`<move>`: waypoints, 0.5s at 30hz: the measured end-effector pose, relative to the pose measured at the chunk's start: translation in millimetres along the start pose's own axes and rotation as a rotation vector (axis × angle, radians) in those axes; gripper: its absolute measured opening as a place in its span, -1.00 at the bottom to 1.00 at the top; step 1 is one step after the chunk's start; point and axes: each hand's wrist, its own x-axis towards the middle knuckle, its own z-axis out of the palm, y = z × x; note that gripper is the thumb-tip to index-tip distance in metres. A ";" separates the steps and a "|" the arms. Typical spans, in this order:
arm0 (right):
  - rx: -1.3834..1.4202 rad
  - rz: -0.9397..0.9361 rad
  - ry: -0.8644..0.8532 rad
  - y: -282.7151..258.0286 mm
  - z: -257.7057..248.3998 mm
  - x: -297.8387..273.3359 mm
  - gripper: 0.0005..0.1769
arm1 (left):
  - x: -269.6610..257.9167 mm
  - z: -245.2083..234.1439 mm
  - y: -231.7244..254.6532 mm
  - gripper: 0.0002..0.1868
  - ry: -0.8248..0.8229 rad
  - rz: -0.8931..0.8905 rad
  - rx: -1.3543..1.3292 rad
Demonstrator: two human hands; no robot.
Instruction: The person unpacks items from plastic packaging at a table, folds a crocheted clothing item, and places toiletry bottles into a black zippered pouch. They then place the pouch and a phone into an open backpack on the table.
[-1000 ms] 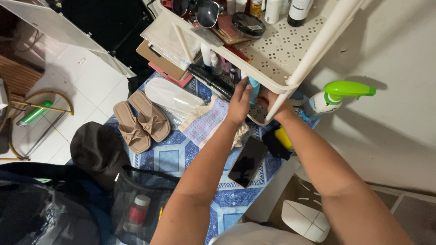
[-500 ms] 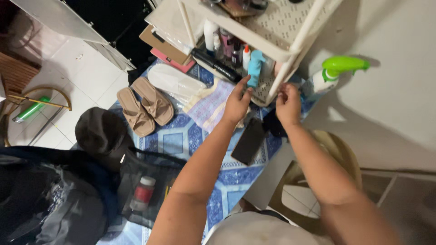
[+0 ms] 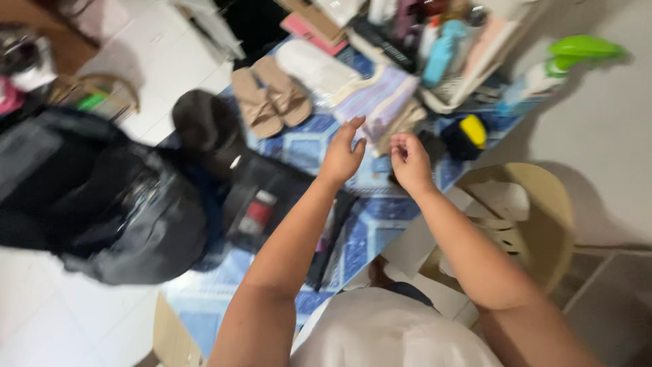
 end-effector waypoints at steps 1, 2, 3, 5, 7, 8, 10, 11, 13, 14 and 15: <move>0.012 0.014 -0.052 -7.7 11.3 -4.5 -0.74 | -10.0 -17.3 -4.5 -0.47 0.003 -0.001 0.107; 0.023 0.027 -0.103 -13.5 22.6 -9.1 -0.75 | -20.7 -35.4 -9.2 -0.48 0.003 -0.004 0.214; 0.061 0.074 -0.161 -17.3 34.1 -18.4 -0.75 | -39.7 -52.1 -13.5 -0.49 -0.004 -0.018 0.319; 0.131 0.162 -0.269 -20.1 57.7 -26.2 -0.74 | -75.5 -85.8 -21.8 -0.49 0.002 -0.013 0.524; 0.147 0.133 -0.299 -20.8 78.5 -34.7 -0.75 | -103.8 -115.4 -27.7 -0.48 0.027 -0.013 0.666; 0.155 0.120 -0.314 -20.8 87.5 -38.6 -0.75 | -117.1 -127.9 -29.9 -0.46 0.050 -0.020 0.707; 0.132 0.113 -0.351 -20.2 102.9 -45.8 -0.75 | -145.7 -147.7 -34.8 -0.40 0.082 -0.058 0.752; 0.120 0.108 -0.367 -20.9 109.2 -47.2 -0.74 | -159.8 -155.2 -35.8 -0.35 0.094 -0.088 0.757; 0.173 0.069 -0.426 -22.2 122.7 -46.5 -0.69 | -186.0 -161.5 -37.6 -0.28 0.120 -0.135 0.752; 0.198 0.052 -0.456 -22.6 128.7 -48.6 -0.66 | -199.2 -162.5 -38.9 -0.25 0.134 -0.153 0.742; 0.183 0.056 -0.486 -22.9 132.8 -51.5 -0.64 | -212.2 -163.2 -40.1 -0.21 0.150 -0.169 0.732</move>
